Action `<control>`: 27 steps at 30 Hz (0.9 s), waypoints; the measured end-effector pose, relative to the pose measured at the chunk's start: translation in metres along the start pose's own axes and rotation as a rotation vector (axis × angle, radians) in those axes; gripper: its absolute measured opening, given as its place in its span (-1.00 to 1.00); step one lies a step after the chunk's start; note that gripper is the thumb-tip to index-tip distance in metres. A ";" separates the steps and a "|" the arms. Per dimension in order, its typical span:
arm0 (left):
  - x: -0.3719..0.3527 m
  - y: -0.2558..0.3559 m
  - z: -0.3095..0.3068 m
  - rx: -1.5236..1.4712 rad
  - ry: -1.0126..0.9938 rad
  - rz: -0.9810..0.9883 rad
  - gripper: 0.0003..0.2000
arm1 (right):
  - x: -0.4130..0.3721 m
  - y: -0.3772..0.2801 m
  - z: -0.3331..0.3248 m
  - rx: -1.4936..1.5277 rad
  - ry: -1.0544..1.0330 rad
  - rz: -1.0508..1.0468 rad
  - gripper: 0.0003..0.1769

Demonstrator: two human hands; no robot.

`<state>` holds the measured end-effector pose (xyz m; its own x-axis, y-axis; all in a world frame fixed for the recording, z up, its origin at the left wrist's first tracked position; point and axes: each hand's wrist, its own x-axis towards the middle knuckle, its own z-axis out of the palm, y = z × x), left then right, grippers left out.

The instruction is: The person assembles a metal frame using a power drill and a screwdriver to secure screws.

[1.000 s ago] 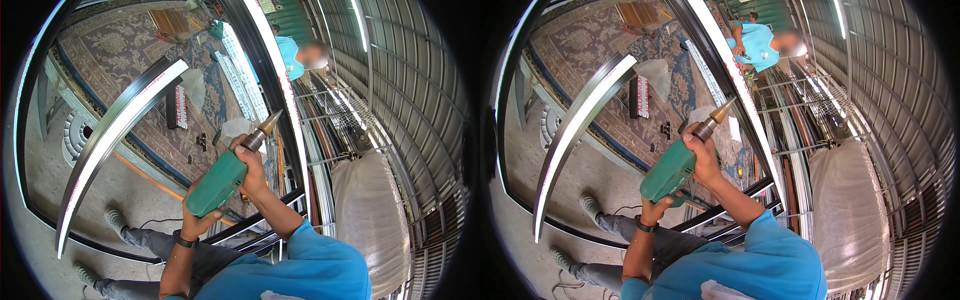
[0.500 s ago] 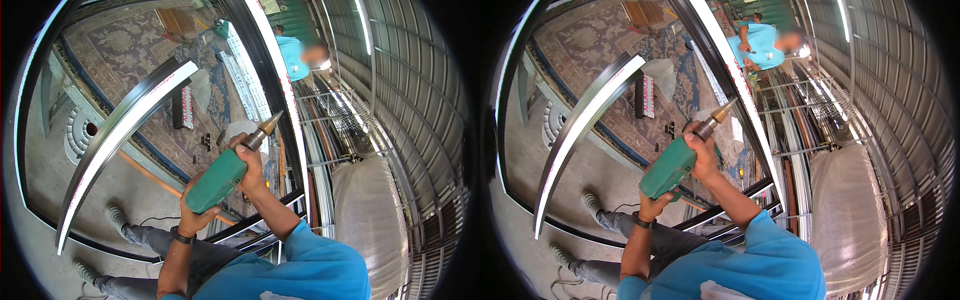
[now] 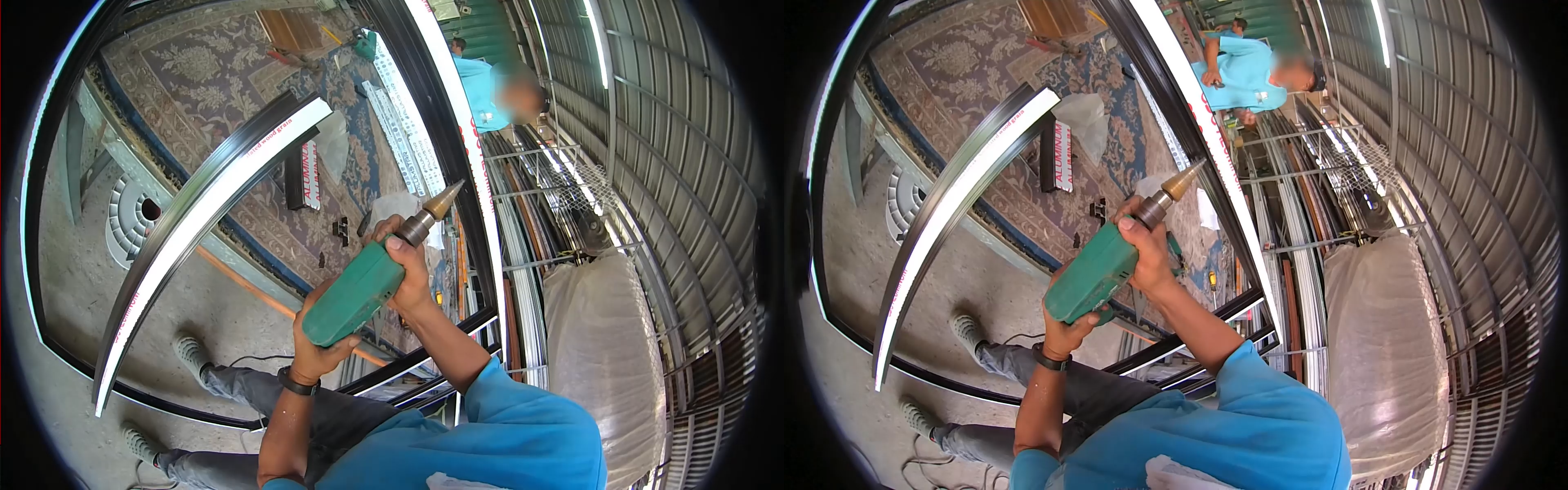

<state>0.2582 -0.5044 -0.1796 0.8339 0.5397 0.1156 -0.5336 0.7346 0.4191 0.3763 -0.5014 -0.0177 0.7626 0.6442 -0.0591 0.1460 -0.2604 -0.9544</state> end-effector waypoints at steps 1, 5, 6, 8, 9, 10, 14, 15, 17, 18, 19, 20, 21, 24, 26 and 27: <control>0.000 0.000 0.000 -0.003 0.002 0.001 -0.09 | 0.000 0.000 0.001 0.002 -0.002 -0.002 -0.67; 0.001 0.000 -0.001 -0.008 0.002 0.015 -0.08 | 0.000 -0.001 0.004 0.011 -0.004 -0.012 -0.67; 0.002 0.000 -0.001 -0.005 0.001 0.018 -0.08 | 0.001 0.000 0.003 0.006 -0.003 -0.013 -0.67; 0.001 -0.001 -0.002 0.015 0.006 0.028 -0.08 | 0.001 0.002 0.003 0.005 -0.011 -0.014 -0.67; 0.002 0.001 -0.002 0.025 0.009 0.034 -0.08 | 0.002 0.002 0.003 0.006 -0.018 -0.014 -0.67; 0.002 0.002 -0.003 0.036 0.009 0.040 -0.08 | 0.001 0.003 0.003 0.008 -0.024 -0.014 -0.67; 0.001 0.003 -0.002 0.024 0.036 0.042 -0.08 | 0.004 0.007 0.003 0.000 -0.035 -0.007 -0.67; 0.000 0.003 -0.003 0.031 0.038 0.042 -0.08 | 0.004 0.010 0.003 0.009 -0.027 0.007 -0.67; 0.000 0.002 -0.005 0.044 0.039 0.046 -0.08 | 0.004 0.011 0.003 0.017 -0.024 0.013 -0.67; 0.000 0.001 -0.006 0.051 0.042 0.051 -0.09 | 0.004 0.011 0.004 0.017 -0.034 0.008 -0.67; -0.001 0.001 -0.007 0.057 0.047 0.058 -0.09 | 0.005 0.012 0.004 0.018 -0.047 0.002 -0.67; -0.001 0.000 -0.008 0.062 0.051 0.064 -0.09 | 0.006 0.012 0.006 0.023 -0.041 0.000 -0.67; -0.001 -0.001 -0.009 0.053 0.050 0.052 -0.09 | 0.007 0.012 0.008 0.029 -0.033 -0.003 -0.68; 0.001 -0.004 -0.013 0.027 0.046 0.028 -0.10 | 0.008 0.013 0.009 0.030 -0.041 0.004 -0.70; 0.000 -0.005 -0.014 0.007 0.049 0.020 -0.10 | 0.008 0.013 0.008 0.021 -0.048 0.005 -0.71; 0.000 -0.005 -0.014 -0.005 0.050 0.014 -0.10 | 0.009 0.014 0.008 0.016 -0.050 0.002 -0.71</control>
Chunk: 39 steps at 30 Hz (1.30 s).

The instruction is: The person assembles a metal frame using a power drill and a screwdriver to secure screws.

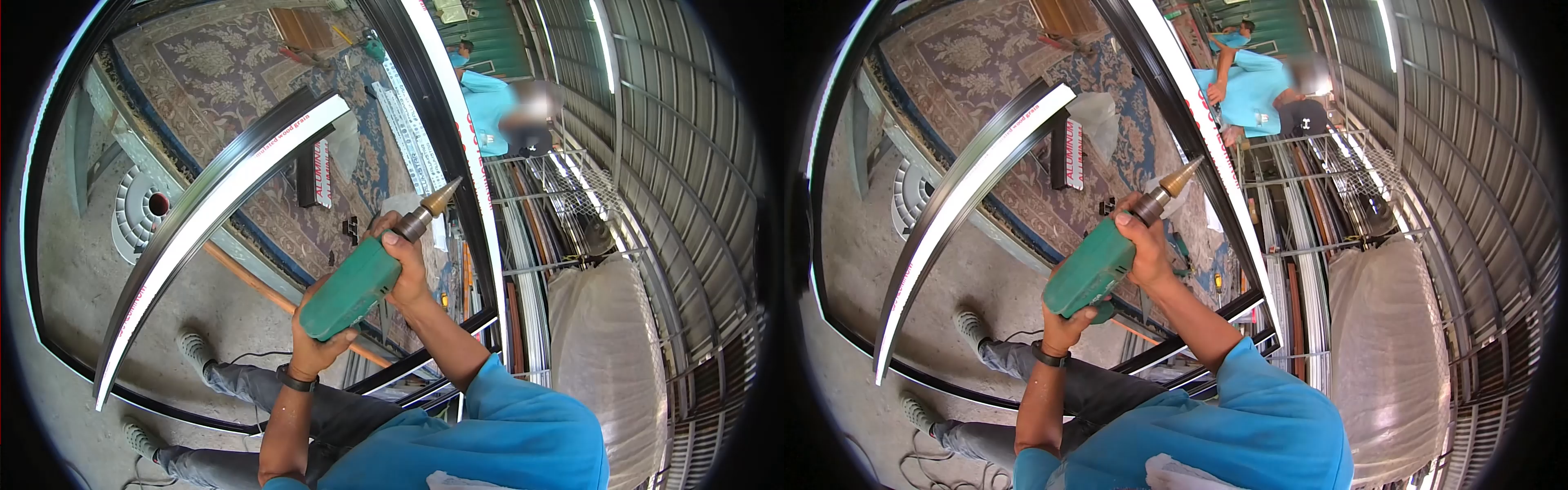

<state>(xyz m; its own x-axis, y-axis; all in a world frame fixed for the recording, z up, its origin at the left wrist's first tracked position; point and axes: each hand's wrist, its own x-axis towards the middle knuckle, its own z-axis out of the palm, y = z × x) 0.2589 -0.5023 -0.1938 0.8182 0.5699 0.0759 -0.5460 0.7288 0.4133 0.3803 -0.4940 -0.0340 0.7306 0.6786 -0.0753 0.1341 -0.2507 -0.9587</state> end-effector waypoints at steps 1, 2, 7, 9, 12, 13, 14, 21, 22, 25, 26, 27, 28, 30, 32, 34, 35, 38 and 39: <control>0.000 0.002 0.001 -0.014 0.001 -0.011 -0.10 | 0.000 0.001 0.000 -0.004 -0.001 -0.003 -0.71; -0.001 0.001 0.001 -0.020 0.002 -0.021 -0.10 | -0.001 -0.001 0.001 -0.035 0.049 0.043 -0.67; -0.005 -0.003 0.005 -0.047 0.010 -0.058 -0.10 | -0.044 -0.025 -0.033 -0.703 0.260 -0.170 -0.39; -0.006 -0.004 0.004 -0.057 0.028 -0.071 -0.10 | -0.063 -0.077 -0.054 -0.974 0.326 -0.304 -0.30; -0.009 -0.015 -0.003 -0.070 0.013 -0.110 -0.11 | -0.020 -0.126 -0.066 -1.550 0.413 -0.639 -0.12; -0.012 -0.017 -0.006 -0.080 0.003 -0.125 -0.12 | -0.008 -0.131 -0.075 -1.544 0.316 -0.577 -0.12; -0.017 -0.018 -0.007 -0.123 0.002 -0.131 -0.14 | 0.005 -0.133 -0.086 -1.533 0.214 -0.520 -0.13; -0.043 -0.015 -0.011 -0.371 0.011 -0.202 -0.19 | 0.022 -0.125 -0.111 -1.340 0.002 -0.353 -0.25; -0.041 -0.014 -0.009 -0.363 0.001 -0.195 -0.19 | 0.023 -0.126 -0.112 -1.316 0.001 -0.349 -0.25; -0.039 -0.017 -0.005 -0.348 -0.017 -0.169 -0.20 | 0.025 -0.125 -0.117 -1.283 0.000 -0.352 -0.23; -0.042 -0.022 -0.006 -0.349 -0.015 -0.163 -0.19 | 0.024 -0.124 -0.118 -1.276 -0.001 -0.351 -0.23; -0.043 -0.024 -0.005 -0.350 -0.013 -0.154 -0.19 | 0.025 -0.123 -0.118 -1.273 0.002 -0.347 -0.23; -0.044 -0.026 -0.005 -0.343 -0.020 -0.138 -0.19 | 0.025 -0.123 -0.117 -1.269 0.007 -0.345 -0.22; -0.045 -0.026 -0.003 -0.331 -0.033 -0.108 -0.18 | 0.024 -0.124 -0.116 -1.277 0.012 -0.344 -0.22; -0.043 -0.025 0.002 -0.341 -0.041 -0.113 -0.17 | 0.023 -0.124 -0.113 -1.297 0.013 -0.352 -0.21; -0.038 -0.023 0.007 -0.350 -0.046 -0.120 -0.17 | 0.023 -0.124 -0.115 -1.293 0.012 -0.355 -0.20; -0.035 -0.023 0.008 -0.354 -0.047 -0.123 -0.17 | 0.024 -0.124 -0.116 -1.290 0.011 -0.357 -0.20; -0.032 -0.022 0.011 -0.372 -0.036 -0.128 -0.17 | 0.025 -0.123 -0.116 -1.289 0.002 -0.385 -0.19; -0.032 -0.022 0.011 -0.378 -0.032 -0.132 -0.17 | 0.025 -0.124 -0.116 -1.293 0.008 -0.374 -0.18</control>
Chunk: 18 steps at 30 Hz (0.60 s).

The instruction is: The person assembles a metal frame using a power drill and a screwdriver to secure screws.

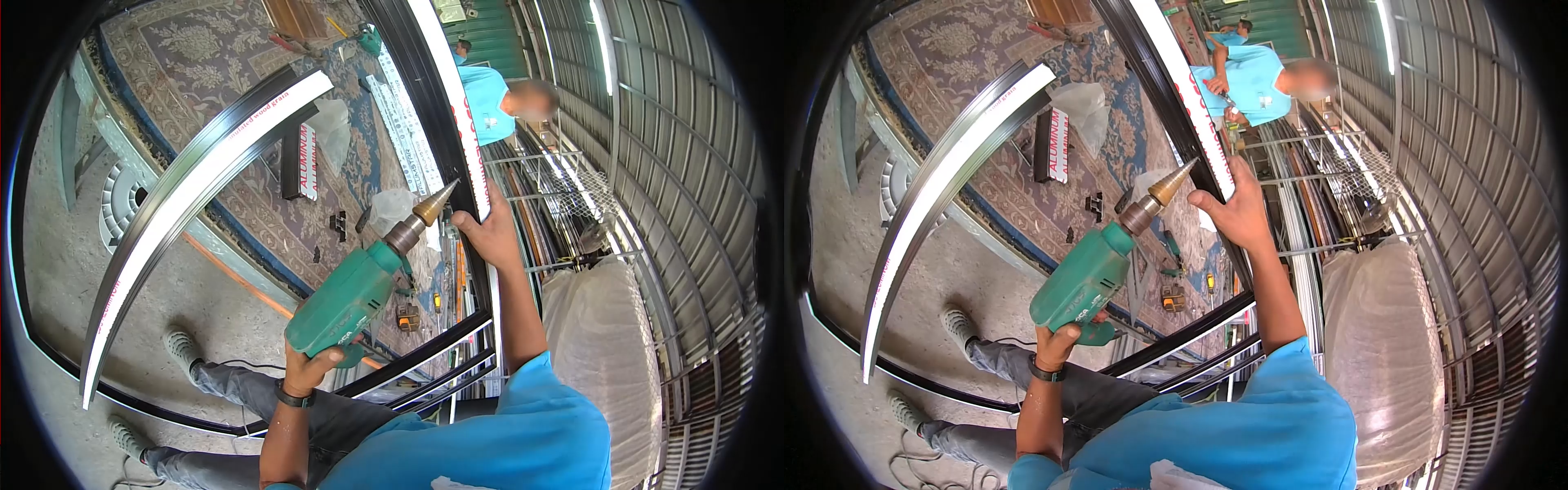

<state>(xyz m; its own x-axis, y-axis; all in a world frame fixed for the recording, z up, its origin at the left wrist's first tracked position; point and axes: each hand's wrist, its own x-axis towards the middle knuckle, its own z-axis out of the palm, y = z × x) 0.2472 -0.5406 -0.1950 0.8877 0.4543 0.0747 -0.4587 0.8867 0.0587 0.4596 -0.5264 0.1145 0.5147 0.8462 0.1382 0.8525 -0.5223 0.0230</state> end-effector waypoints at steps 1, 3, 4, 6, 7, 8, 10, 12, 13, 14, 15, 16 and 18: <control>0.000 0.000 0.000 -0.002 -0.003 0.003 -0.17 | 0.000 0.000 -0.001 -0.003 -0.004 0.012 -0.17; 0.001 0.001 0.001 -0.003 -0.006 0.011 -0.17 | 0.000 0.000 0.000 -0.010 -0.008 0.020 -0.16; 0.000 0.000 0.001 -0.001 -0.012 0.008 -0.17 | 0.000 -0.002 -0.001 -0.017 -0.010 0.018 -0.15; 0.002 0.001 0.002 0.001 -0.027 0.005 -0.17 | 0.001 -0.003 -0.001 -0.021 -0.012 0.011 -0.13; 0.003 0.001 0.005 0.010 -0.010 0.001 -0.16 | 0.001 -0.004 -0.001 -0.018 -0.012 0.008 -0.11; 0.004 0.001 0.008 0.019 0.009 -0.004 -0.15 | 0.001 -0.004 0.000 -0.015 -0.013 0.006 -0.10; 0.004 0.000 0.014 0.063 0.043 -0.006 -0.14 | 0.000 -0.002 0.001 -0.043 -0.002 -0.015 -0.07; 0.000 -0.004 0.016 0.132 0.073 -0.006 -0.13 | 0.000 -0.002 0.001 -0.056 -0.003 -0.022 -0.05; -0.001 -0.010 0.012 0.205 0.067 0.061 -0.15 | 0.000 -0.004 0.001 -0.055 -0.009 -0.021 -0.04; 0.000 -0.021 0.006 0.276 0.062 0.131 -0.17 | 0.000 -0.005 0.000 -0.054 -0.016 -0.022 -0.03; 0.001 -0.025 0.005 0.326 0.061 0.170 -0.16 | 0.001 -0.007 0.000 -0.046 -0.014 -0.024 -0.02; 0.001 -0.028 0.003 0.375 0.061 0.209 -0.16 | 0.001 -0.008 0.001 -0.037 -0.013 -0.026 -0.02; 0.001 -0.031 0.003 0.392 0.081 0.195 -0.14 | 0.000 -0.008 0.001 -0.034 -0.005 -0.037 -0.02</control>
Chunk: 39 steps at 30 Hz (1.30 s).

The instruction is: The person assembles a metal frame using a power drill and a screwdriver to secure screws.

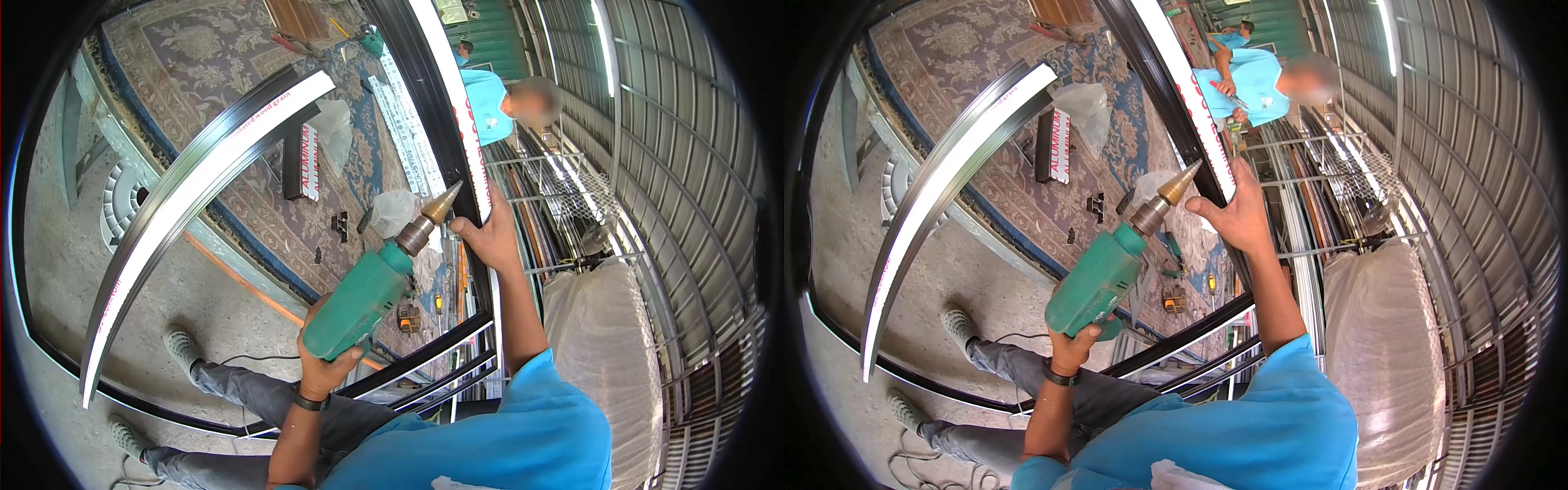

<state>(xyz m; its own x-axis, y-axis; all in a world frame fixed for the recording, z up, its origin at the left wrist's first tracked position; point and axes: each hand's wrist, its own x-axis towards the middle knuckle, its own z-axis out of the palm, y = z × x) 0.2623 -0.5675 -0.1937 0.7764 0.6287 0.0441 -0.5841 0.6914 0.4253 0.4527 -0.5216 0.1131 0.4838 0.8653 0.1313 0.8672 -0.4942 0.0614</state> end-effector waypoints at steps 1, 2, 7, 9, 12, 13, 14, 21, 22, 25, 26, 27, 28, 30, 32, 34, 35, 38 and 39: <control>0.000 0.000 0.001 -0.008 0.016 -0.023 -0.14 | 0.001 0.001 0.000 -0.006 0.003 -0.012 -0.02; -0.002 0.001 0.005 -0.053 0.050 -0.078 -0.15 | 0.000 0.001 0.001 -0.013 0.004 -0.023 -0.02; 0.008 0.009 0.012 -0.026 0.093 0.025 -0.17 | -0.001 0.004 0.001 -0.009 -0.005 0.022 -0.04; 0.010 0.003 0.007 -0.037 0.082 0.030 -0.20 | -0.002 0.004 0.001 0.011 -0.002 0.044 -0.05; 0.017 0.004 0.005 -0.277 0.045 -0.083 -0.26 | -0.002 0.004 0.002 0.006 -0.003 0.035 -0.05; 0.020 0.002 0.001 -0.309 0.017 -0.105 -0.28 | -0.003 0.003 0.001 0.007 -0.009 0.035 -0.06; 0.025 -0.003 -0.008 -0.337 -0.012 -0.120 -0.30 | -0.001 0.003 0.002 0.011 -0.011 0.029 -0.06; 0.036 0.019 -0.019 -0.417 -0.055 -0.217 -0.23 | -0.003 0.006 0.001 -0.041 -0.016 0.020 -0.06; 0.033 0.023 -0.020 -0.436 -0.045 -0.232 -0.22 | -0.005 0.006 0.002 -0.042 -0.015 0.032 -0.07; -0.004 0.032 -0.036 -0.500 0.039 -0.280 -0.17 | -0.004 0.010 0.001 -0.052 0.009 -0.019 -0.13; -0.019 0.034 -0.043 -0.513 0.064 -0.294 -0.16 | -0.006 0.008 0.002 -0.028 0.128 -0.010 -0.14; -0.033 0.043 -0.047 -0.526 0.067 -0.315 -0.15 | -0.011 0.003 0.005 -0.002 0.244 0.006 -0.14; -0.048 0.051 -0.046 -0.484 0.088 -0.318 -0.15 | -0.016 -0.002 0.005 0.026 0.362 0.027 -0.15; -0.071 0.078 -0.043 -0.377 0.127 -0.319 -0.15 | -0.044 0.005 0.013 -0.057 0.537 -0.192 -0.32; -0.082 0.117 -0.026 -0.243 0.158 -0.311 -0.15 | -0.098 -0.033 0.039 0.379 0.404 0.061 -0.35; -0.095 0.146 -0.004 -0.068 0.177 -0.357 -0.17 | -0.160 -0.076 0.060 0.913 -0.041 0.469 -0.32; -0.099 0.154 0.005 0.035 0.165 -0.386 -0.20 | -0.188 -0.089 0.077 1.190 -0.187 0.615 -0.27; -0.106 0.162 0.040 0.212 0.134 -0.416 -0.28 | -0.212 -0.134 0.086 1.622 -0.414 0.729 -0.14; -0.109 0.149 0.041 0.345 0.114 -0.424 -0.26 | -0.208 -0.141 0.084 1.593 -0.326 0.704 -0.12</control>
<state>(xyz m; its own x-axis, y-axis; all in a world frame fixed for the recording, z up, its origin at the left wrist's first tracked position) 0.0998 -0.5474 -0.0981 0.8846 0.3687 -0.2855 -0.0999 0.7478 0.6563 0.2398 -0.6246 -0.0057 0.6097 0.6229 -0.4902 -0.3291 -0.3636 -0.8715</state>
